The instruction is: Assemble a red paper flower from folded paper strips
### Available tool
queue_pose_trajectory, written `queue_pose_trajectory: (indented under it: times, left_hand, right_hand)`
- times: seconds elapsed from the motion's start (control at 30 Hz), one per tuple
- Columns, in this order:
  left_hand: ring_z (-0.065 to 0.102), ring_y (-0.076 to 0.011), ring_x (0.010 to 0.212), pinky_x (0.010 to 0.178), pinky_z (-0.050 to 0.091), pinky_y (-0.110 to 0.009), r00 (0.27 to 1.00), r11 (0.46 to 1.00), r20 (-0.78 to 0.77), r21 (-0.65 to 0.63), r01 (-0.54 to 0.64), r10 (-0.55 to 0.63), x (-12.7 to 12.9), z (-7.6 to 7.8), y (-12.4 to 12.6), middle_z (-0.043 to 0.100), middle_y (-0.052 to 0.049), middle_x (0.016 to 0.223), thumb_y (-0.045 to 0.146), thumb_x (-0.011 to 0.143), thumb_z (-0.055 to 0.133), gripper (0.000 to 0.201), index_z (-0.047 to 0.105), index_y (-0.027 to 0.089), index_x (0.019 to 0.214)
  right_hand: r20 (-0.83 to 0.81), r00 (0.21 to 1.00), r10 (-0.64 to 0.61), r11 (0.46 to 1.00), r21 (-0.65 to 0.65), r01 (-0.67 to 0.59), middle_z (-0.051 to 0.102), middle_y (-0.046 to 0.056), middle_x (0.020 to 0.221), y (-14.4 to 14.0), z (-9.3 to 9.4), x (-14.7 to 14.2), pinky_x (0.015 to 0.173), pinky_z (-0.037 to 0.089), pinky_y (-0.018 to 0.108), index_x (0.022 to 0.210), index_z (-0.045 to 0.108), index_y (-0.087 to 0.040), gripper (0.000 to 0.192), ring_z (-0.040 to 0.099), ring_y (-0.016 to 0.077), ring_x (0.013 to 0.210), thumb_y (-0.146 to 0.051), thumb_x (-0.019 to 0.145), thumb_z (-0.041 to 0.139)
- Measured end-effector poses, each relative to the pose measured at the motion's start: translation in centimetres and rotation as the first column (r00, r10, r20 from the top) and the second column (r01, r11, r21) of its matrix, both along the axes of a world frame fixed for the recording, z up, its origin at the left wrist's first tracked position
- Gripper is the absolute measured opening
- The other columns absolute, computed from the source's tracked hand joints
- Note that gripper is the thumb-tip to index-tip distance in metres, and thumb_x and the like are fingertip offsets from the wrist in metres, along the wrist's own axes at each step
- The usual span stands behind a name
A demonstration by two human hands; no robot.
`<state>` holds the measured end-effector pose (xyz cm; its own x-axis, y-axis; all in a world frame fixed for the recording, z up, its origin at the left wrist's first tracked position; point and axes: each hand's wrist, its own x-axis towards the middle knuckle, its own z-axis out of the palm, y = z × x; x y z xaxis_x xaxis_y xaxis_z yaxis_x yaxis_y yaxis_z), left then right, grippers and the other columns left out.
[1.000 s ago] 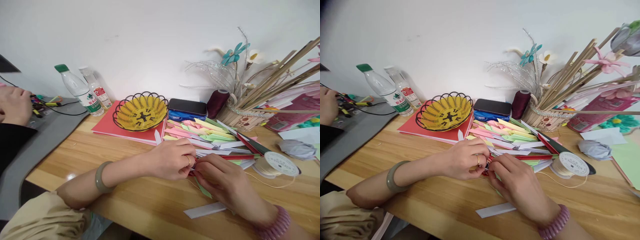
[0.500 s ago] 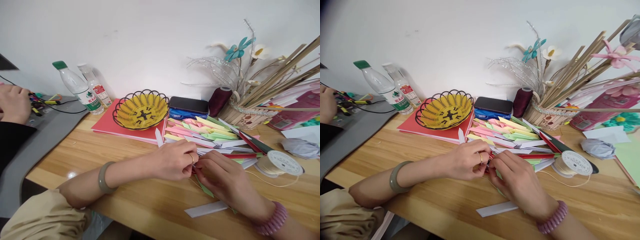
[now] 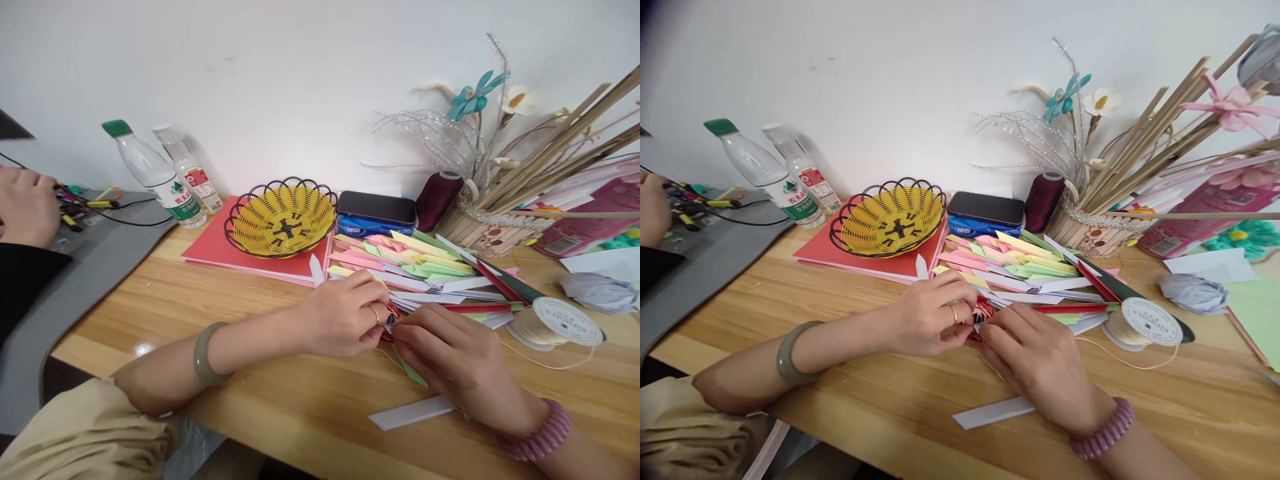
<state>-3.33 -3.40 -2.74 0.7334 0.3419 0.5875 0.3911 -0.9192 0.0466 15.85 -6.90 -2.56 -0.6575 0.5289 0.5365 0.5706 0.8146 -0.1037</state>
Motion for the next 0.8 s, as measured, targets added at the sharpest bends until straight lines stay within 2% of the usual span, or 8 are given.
queue_pose_trajectory:
  times: [0.2, 0.4, 0.5, 0.57, 0.67, 0.73, 0.8]
  left_hand:
    - [0.046, -0.0161, 0.078, 0.062, 0.044, -0.026, 0.998, 0.998, -0.041, 0.05, -0.046, 0.048, 0.2, 0.3, -0.4, 0.059, -0.005, 0.08, 0.016, 0.077, 0.047, 0.012, 0.056, 0.013, 0.07]
    - [0.046, -0.0169, 0.076, 0.063, 0.044, -0.028, 0.993, 0.984, 0.01, 0.137, -0.118, 0.118, 0.6, -0.5, -0.7, 0.058, -0.006, 0.076, 0.019, 0.077, 0.048, 0.014, 0.056, 0.011, 0.069]
    - [0.047, -0.0159, 0.074, 0.063, 0.045, -0.028, 0.991, 0.98, 0.027, 0.146, -0.133, 0.13, 0.4, -0.6, -0.6, 0.058, -0.006, 0.073, 0.017, 0.078, 0.047, 0.015, 0.056, 0.012, 0.066]
    - [0.048, -0.0149, 0.074, 0.065, 0.046, -0.028, 0.993, 0.987, 0.027, 0.113, -0.116, 0.114, 0.3, -0.5, -0.5, 0.06, -0.006, 0.074, 0.016, 0.078, 0.047, 0.015, 0.057, 0.012, 0.067]
    - [0.05, -0.0151, 0.078, 0.068, 0.047, -0.027, 0.991, 0.992, 0.06, -0.015, -0.122, 0.122, 0.1, -0.3, -0.7, 0.062, -0.005, 0.081, 0.016, 0.076, 0.05, 0.01, 0.059, 0.014, 0.073]
    - [0.051, -0.016, 0.083, 0.069, 0.048, -0.028, 0.984, 0.981, 0.071, -0.125, -0.151, 0.161, 0.1, -0.3, -0.8, 0.062, -0.005, 0.087, 0.021, 0.076, 0.052, 0.01, 0.06, 0.016, 0.078]
    - [0.051, -0.0161, 0.087, 0.07, 0.048, -0.029, 0.981, 0.957, 0.064, -0.24, -0.161, 0.182, 0.1, -0.3, -0.8, 0.061, -0.005, 0.091, 0.025, 0.076, 0.054, 0.011, 0.06, 0.017, 0.081]
  right_hand:
    - [0.033, 0.999, 0.007, 0.999, 0.031, -0.008, 0.058, 0.003, 0.069, -0.1, -0.4, 0.3, 0.053, 0.037, 0.024, 0.08, 0.054, -0.016, 0.009, 0.048, 0.0121, 0.062, -0.008, 0.082, 0.05]
    - [0.169, 0.984, 0.047, 0.975, 0.206, -0.082, 0.063, 0.008, 0.075, -0.1, -0.1, 0.9, 0.058, 0.044, 0.028, 0.09, 0.057, -0.011, 0.016, 0.056, 0.0178, 0.073, -0.008, 0.086, 0.041]
    - [0.199, 0.977, 0.074, 0.965, 0.232, -0.121, 0.065, 0.011, 0.082, 0.0, 0.1, 1.2, 0.064, 0.048, 0.031, 0.099, 0.056, -0.009, 0.021, 0.058, 0.0192, 0.079, -0.008, 0.088, 0.037]
    - [0.216, 0.973, 0.081, 0.965, 0.225, -0.131, 0.065, 0.011, 0.085, 0.1, 0.2, 1.4, 0.065, 0.049, 0.032, 0.103, 0.055, -0.009, 0.025, 0.058, 0.0196, 0.081, -0.008, 0.088, 0.036]
    - [0.206, 0.974, 0.091, 0.969, 0.208, -0.134, 0.066, 0.011, 0.085, 0.2, 0.3, 1.5, 0.064, 0.05, 0.032, 0.106, 0.054, -0.011, 0.026, 0.059, 0.0199, 0.079, -0.009, 0.088, 0.035]
    - [0.16, 0.983, 0.09, 0.982, 0.153, -0.115, 0.066, 0.009, 0.084, 0.1, 0.2, 1.4, 0.063, 0.05, 0.031, 0.105, 0.054, -0.014, 0.024, 0.06, 0.0191, 0.078, -0.01, 0.087, 0.038]
    - [0.064, 0.995, 0.077, 0.996, 0.045, -0.08, 0.065, 0.007, 0.082, 0.1, 0.2, 1.2, 0.06, 0.05, 0.029, 0.105, 0.054, -0.018, 0.023, 0.06, 0.0168, 0.074, -0.011, 0.086, 0.044]
